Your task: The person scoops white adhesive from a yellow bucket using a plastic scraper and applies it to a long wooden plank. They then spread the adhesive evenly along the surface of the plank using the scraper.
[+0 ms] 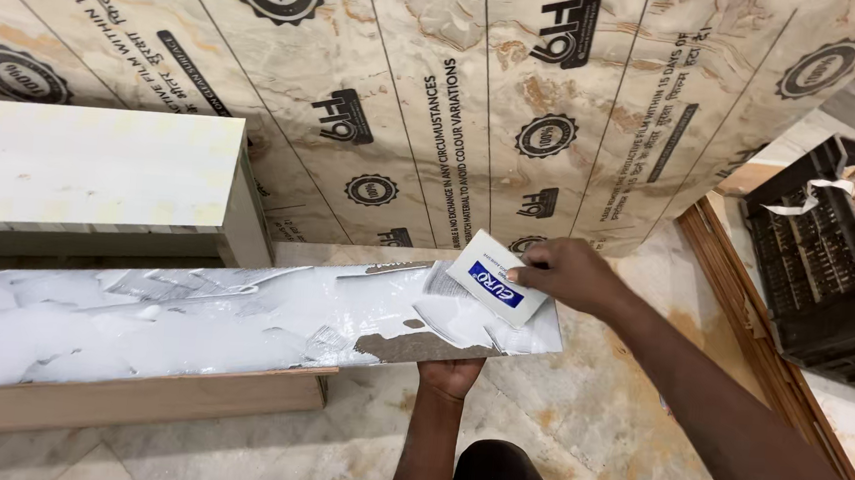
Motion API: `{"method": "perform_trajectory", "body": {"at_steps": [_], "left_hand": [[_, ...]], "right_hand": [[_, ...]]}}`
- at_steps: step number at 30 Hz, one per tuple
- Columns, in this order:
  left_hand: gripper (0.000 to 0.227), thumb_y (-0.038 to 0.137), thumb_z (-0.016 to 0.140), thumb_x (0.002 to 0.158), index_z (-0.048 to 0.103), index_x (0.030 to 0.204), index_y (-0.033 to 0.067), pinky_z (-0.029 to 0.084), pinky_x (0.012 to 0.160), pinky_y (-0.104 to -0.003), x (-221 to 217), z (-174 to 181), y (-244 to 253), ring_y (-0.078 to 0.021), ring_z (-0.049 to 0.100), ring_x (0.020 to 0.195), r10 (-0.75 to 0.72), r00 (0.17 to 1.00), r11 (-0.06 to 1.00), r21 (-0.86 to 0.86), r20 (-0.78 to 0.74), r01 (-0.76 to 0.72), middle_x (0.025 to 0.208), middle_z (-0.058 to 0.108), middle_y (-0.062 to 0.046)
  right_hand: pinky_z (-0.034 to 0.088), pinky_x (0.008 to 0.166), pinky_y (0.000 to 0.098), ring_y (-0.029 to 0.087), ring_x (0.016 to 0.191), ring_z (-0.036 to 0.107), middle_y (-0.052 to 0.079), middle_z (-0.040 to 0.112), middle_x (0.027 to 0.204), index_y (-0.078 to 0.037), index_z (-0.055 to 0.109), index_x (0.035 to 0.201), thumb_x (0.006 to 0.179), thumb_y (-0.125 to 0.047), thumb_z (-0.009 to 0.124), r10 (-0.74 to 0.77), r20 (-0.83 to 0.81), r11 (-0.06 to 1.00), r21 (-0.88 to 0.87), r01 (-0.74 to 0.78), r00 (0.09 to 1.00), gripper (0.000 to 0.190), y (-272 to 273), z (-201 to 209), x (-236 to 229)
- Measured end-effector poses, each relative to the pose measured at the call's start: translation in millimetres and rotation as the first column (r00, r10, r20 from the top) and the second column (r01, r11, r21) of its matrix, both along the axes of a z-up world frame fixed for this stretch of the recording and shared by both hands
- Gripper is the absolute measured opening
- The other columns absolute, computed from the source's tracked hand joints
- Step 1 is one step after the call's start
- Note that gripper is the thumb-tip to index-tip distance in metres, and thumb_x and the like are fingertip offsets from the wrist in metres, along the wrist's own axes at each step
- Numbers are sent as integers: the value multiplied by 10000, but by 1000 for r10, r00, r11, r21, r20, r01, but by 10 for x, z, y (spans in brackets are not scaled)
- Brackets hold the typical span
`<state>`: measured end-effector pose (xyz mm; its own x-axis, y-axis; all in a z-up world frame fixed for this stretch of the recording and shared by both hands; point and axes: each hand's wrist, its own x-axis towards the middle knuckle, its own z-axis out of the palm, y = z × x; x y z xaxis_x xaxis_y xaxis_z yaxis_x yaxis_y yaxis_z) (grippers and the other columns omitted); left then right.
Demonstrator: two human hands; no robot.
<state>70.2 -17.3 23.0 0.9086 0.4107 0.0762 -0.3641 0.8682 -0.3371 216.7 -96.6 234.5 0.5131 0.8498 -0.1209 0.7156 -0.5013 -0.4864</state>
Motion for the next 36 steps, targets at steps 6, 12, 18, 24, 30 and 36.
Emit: {"method": "perform_trajectory", "body": {"at_steps": [6,12,18,24,30,36], "left_hand": [[721,554,506,986,456,1526,80,378,1180,-581,28,46,-29,-356,470,1422,3,999,999,-32,-50,-5,1545,509,-151],[749,575,508,968,433,1524,79,335,1189,-592,85,121,-30,-376,448,1424,-49,996,998,-37,-73,46,1549,487,-154],[726,565,509,988,433,1547,108,338,1204,-585,67,52,-41,-369,434,1450,-22,998,1000,22,66,21,1573,484,-131],[722,561,525,991,424,1538,101,369,1180,-599,103,-55,-27,-384,439,1438,-70,996,997,-6,55,71,1556,477,-163],[703,511,527,988,448,1515,53,389,1162,-582,94,-62,-58,-409,462,1411,-58,996,998,-22,62,59,1536,497,-200],[667,486,532,1015,448,1517,55,387,1181,-586,137,-166,-34,-389,458,1420,-112,990,989,-90,91,120,1540,485,-176]], "right_hand": [[519,707,433,286,759,697,128,728,872,-84,792,962,911,-424,742,-238,363,964,-28,266,901,347,-163,166,262],[505,700,447,285,833,684,85,725,844,-125,794,908,870,-458,730,4,422,991,-122,52,907,342,-131,76,86],[525,688,430,234,783,679,50,702,867,-170,802,925,917,-437,698,-143,463,969,-116,220,875,287,-112,223,283],[540,728,398,196,801,682,16,713,849,-180,801,936,885,-427,709,84,425,995,-81,-55,901,269,-285,384,353],[554,737,393,201,936,652,-29,728,967,-193,806,1006,837,-408,730,98,582,978,-205,29,807,284,-167,282,526],[566,778,382,163,931,667,-29,707,918,-206,796,1043,892,-403,704,28,474,981,-183,67,880,264,-370,520,634]]}}
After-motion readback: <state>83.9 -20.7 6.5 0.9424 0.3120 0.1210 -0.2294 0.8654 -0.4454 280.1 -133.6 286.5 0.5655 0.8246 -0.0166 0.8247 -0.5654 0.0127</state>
